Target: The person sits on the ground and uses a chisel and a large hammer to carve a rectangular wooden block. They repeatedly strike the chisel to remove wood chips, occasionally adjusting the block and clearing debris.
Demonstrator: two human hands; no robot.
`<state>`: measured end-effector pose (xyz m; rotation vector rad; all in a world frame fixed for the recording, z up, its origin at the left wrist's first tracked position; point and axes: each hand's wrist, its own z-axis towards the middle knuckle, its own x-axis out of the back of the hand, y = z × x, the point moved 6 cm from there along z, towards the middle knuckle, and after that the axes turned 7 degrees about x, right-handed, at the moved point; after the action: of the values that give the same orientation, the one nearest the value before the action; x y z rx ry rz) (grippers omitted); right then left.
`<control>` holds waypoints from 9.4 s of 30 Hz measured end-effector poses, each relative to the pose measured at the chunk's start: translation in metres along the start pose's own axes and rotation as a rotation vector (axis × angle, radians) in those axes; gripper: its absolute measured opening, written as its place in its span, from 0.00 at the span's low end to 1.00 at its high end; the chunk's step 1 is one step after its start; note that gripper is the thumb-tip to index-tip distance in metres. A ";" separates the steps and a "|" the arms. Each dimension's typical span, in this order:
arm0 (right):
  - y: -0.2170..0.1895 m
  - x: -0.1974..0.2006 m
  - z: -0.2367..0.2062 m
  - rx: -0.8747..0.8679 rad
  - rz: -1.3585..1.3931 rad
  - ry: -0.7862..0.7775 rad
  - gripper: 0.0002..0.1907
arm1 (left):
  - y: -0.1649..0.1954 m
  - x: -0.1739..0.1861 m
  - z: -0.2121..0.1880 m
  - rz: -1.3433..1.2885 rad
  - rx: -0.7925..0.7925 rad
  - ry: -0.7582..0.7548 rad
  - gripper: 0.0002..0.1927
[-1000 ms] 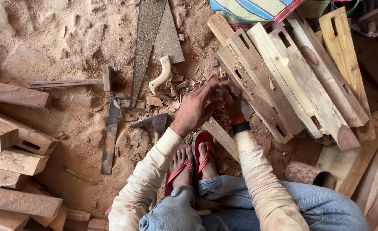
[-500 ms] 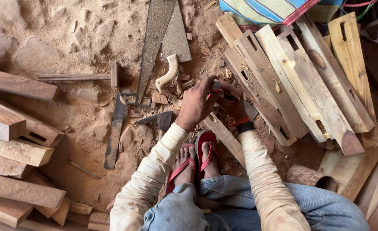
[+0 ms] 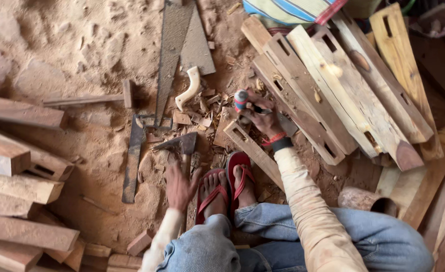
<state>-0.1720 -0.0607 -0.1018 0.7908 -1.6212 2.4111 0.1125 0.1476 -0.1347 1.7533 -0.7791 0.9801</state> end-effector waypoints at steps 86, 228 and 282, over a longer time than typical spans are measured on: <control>0.002 0.023 -0.034 -0.388 0.188 0.096 0.14 | 0.202 0.058 0.101 -0.675 -0.480 -0.152 0.30; 0.007 -0.015 -0.002 0.018 0.063 0.020 0.23 | -0.012 -0.008 0.019 0.041 -0.015 -0.371 0.25; -0.024 0.009 0.004 -0.091 0.257 0.205 0.16 | 0.195 0.078 0.109 -0.667 -0.491 -0.049 0.25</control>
<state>-0.1693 -0.0561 -0.0762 0.3243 -1.8282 2.4620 0.0167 -0.0282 -0.0087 1.4457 -0.3656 0.2648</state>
